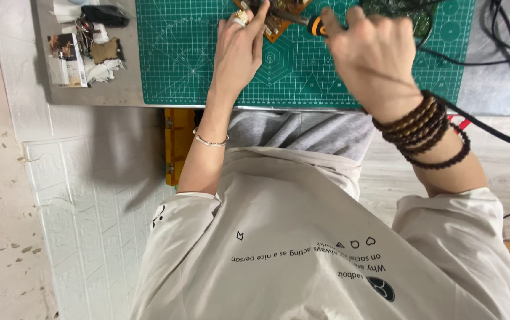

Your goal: Repairing a circuit board using a soldering iron and a hand tool on a repair bench

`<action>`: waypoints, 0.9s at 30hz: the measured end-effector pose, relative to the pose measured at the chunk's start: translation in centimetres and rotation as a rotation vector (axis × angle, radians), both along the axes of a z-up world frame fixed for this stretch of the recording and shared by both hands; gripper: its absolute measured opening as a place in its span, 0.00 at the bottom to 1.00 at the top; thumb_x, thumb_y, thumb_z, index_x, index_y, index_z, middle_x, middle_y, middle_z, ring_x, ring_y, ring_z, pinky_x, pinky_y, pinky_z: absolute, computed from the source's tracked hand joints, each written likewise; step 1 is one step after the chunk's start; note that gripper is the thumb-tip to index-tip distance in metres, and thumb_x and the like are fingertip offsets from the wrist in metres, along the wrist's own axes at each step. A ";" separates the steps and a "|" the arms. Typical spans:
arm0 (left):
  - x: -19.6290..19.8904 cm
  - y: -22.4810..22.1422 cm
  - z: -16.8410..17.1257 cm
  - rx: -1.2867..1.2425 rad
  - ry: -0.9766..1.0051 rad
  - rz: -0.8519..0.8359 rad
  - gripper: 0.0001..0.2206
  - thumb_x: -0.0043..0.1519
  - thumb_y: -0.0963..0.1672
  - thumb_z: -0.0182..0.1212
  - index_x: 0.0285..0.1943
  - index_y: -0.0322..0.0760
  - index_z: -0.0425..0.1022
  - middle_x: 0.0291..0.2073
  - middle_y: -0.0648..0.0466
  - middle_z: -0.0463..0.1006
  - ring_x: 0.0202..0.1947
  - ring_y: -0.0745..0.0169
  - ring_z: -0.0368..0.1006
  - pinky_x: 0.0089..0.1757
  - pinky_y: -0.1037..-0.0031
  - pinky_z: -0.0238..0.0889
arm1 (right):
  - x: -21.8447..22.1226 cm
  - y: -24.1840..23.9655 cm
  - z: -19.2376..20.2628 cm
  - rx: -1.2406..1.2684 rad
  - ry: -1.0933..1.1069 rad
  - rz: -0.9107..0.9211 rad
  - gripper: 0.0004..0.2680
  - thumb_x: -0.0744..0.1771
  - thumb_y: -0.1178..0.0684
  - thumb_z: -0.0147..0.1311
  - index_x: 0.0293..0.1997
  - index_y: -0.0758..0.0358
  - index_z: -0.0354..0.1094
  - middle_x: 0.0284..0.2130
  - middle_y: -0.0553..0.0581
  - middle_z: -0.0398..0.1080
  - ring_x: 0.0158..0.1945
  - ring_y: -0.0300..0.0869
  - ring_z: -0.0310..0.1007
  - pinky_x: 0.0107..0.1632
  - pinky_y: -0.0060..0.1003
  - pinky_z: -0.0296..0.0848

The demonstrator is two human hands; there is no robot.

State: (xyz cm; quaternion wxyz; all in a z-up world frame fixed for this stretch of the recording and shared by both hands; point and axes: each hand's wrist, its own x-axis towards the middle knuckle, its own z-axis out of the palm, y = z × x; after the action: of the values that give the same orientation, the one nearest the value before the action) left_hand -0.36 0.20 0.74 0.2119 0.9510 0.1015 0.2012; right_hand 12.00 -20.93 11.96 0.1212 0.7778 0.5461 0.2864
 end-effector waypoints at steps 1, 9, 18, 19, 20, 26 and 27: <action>0.0 0.0 0.4 0.004 -0.007 -0.014 0.19 0.68 0.36 0.52 0.69 0.33 0.61 0.42 0.49 0.75 0.46 0.49 0.69 0.46 0.59 0.61 | -0.3 0.1 0.2 -0.059 0.030 -0.036 0.13 0.73 0.38 0.52 0.63 0.43 0.68 0.24 0.37 0.65 0.16 0.27 0.53 0.22 0.23 0.59; 0.1 -0.3 0.6 -0.003 0.020 0.020 0.21 0.65 0.36 0.55 0.68 0.34 0.63 0.44 0.50 0.78 0.44 0.49 0.69 0.47 0.55 0.63 | 0.5 -0.3 -0.7 -0.032 0.073 0.015 0.16 0.67 0.36 0.59 0.59 0.44 0.72 0.22 0.39 0.64 0.16 0.30 0.61 0.19 0.26 0.59; 0.1 -0.3 0.2 -0.073 -0.058 0.124 0.16 0.67 0.41 0.59 0.63 0.42 0.66 0.47 0.52 0.81 0.44 0.51 0.75 0.46 0.61 0.63 | 0.1 -0.3 -1.2 -0.076 0.116 0.014 0.16 0.70 0.38 0.56 0.62 0.47 0.70 0.22 0.39 0.64 0.15 0.29 0.60 0.20 0.27 0.61; 0.1 -0.4 0.7 -0.087 -0.069 0.148 0.13 0.65 0.41 0.60 0.58 0.39 0.71 0.43 0.51 0.82 0.42 0.53 0.77 0.44 0.62 0.63 | 0.0 -0.2 -1.0 -0.086 0.126 0.001 0.16 0.71 0.37 0.55 0.64 0.48 0.69 0.21 0.39 0.64 0.15 0.28 0.58 0.20 0.26 0.63; 0.0 -0.4 0.4 -0.090 -0.066 0.152 0.13 0.65 0.41 0.60 0.58 0.39 0.71 0.43 0.51 0.82 0.42 0.53 0.77 0.44 0.62 0.63 | 0.0 -0.2 -1.1 -0.090 0.129 0.005 0.16 0.71 0.37 0.55 0.64 0.48 0.69 0.21 0.39 0.64 0.15 0.28 0.58 0.20 0.26 0.63; -0.3 -0.8 0.8 -0.080 -0.105 0.198 0.09 0.63 0.44 0.63 0.49 0.42 0.70 0.24 0.57 0.75 0.26 0.62 0.72 0.37 0.66 0.62 | 0.5 -0.2 -1.2 -0.051 0.085 -0.006 0.17 0.68 0.35 0.59 0.62 0.40 0.72 0.23 0.37 0.67 0.16 0.29 0.62 0.20 0.26 0.58; -0.3 -0.9 1.0 -0.091 -0.104 0.214 0.08 0.64 0.44 0.62 0.47 0.43 0.67 0.22 0.58 0.76 0.24 0.63 0.72 0.37 0.66 0.62 | 0.5 -0.2 -1.2 -0.051 0.076 -0.011 0.17 0.67 0.34 0.59 0.62 0.39 0.72 0.24 0.37 0.67 0.16 0.30 0.64 0.20 0.27 0.60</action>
State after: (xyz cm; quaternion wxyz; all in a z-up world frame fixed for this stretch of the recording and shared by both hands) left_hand -0.69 -0.69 1.77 0.2369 0.9124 0.2004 0.2668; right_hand 12.48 -21.10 10.72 0.1216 0.7878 0.5533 0.2419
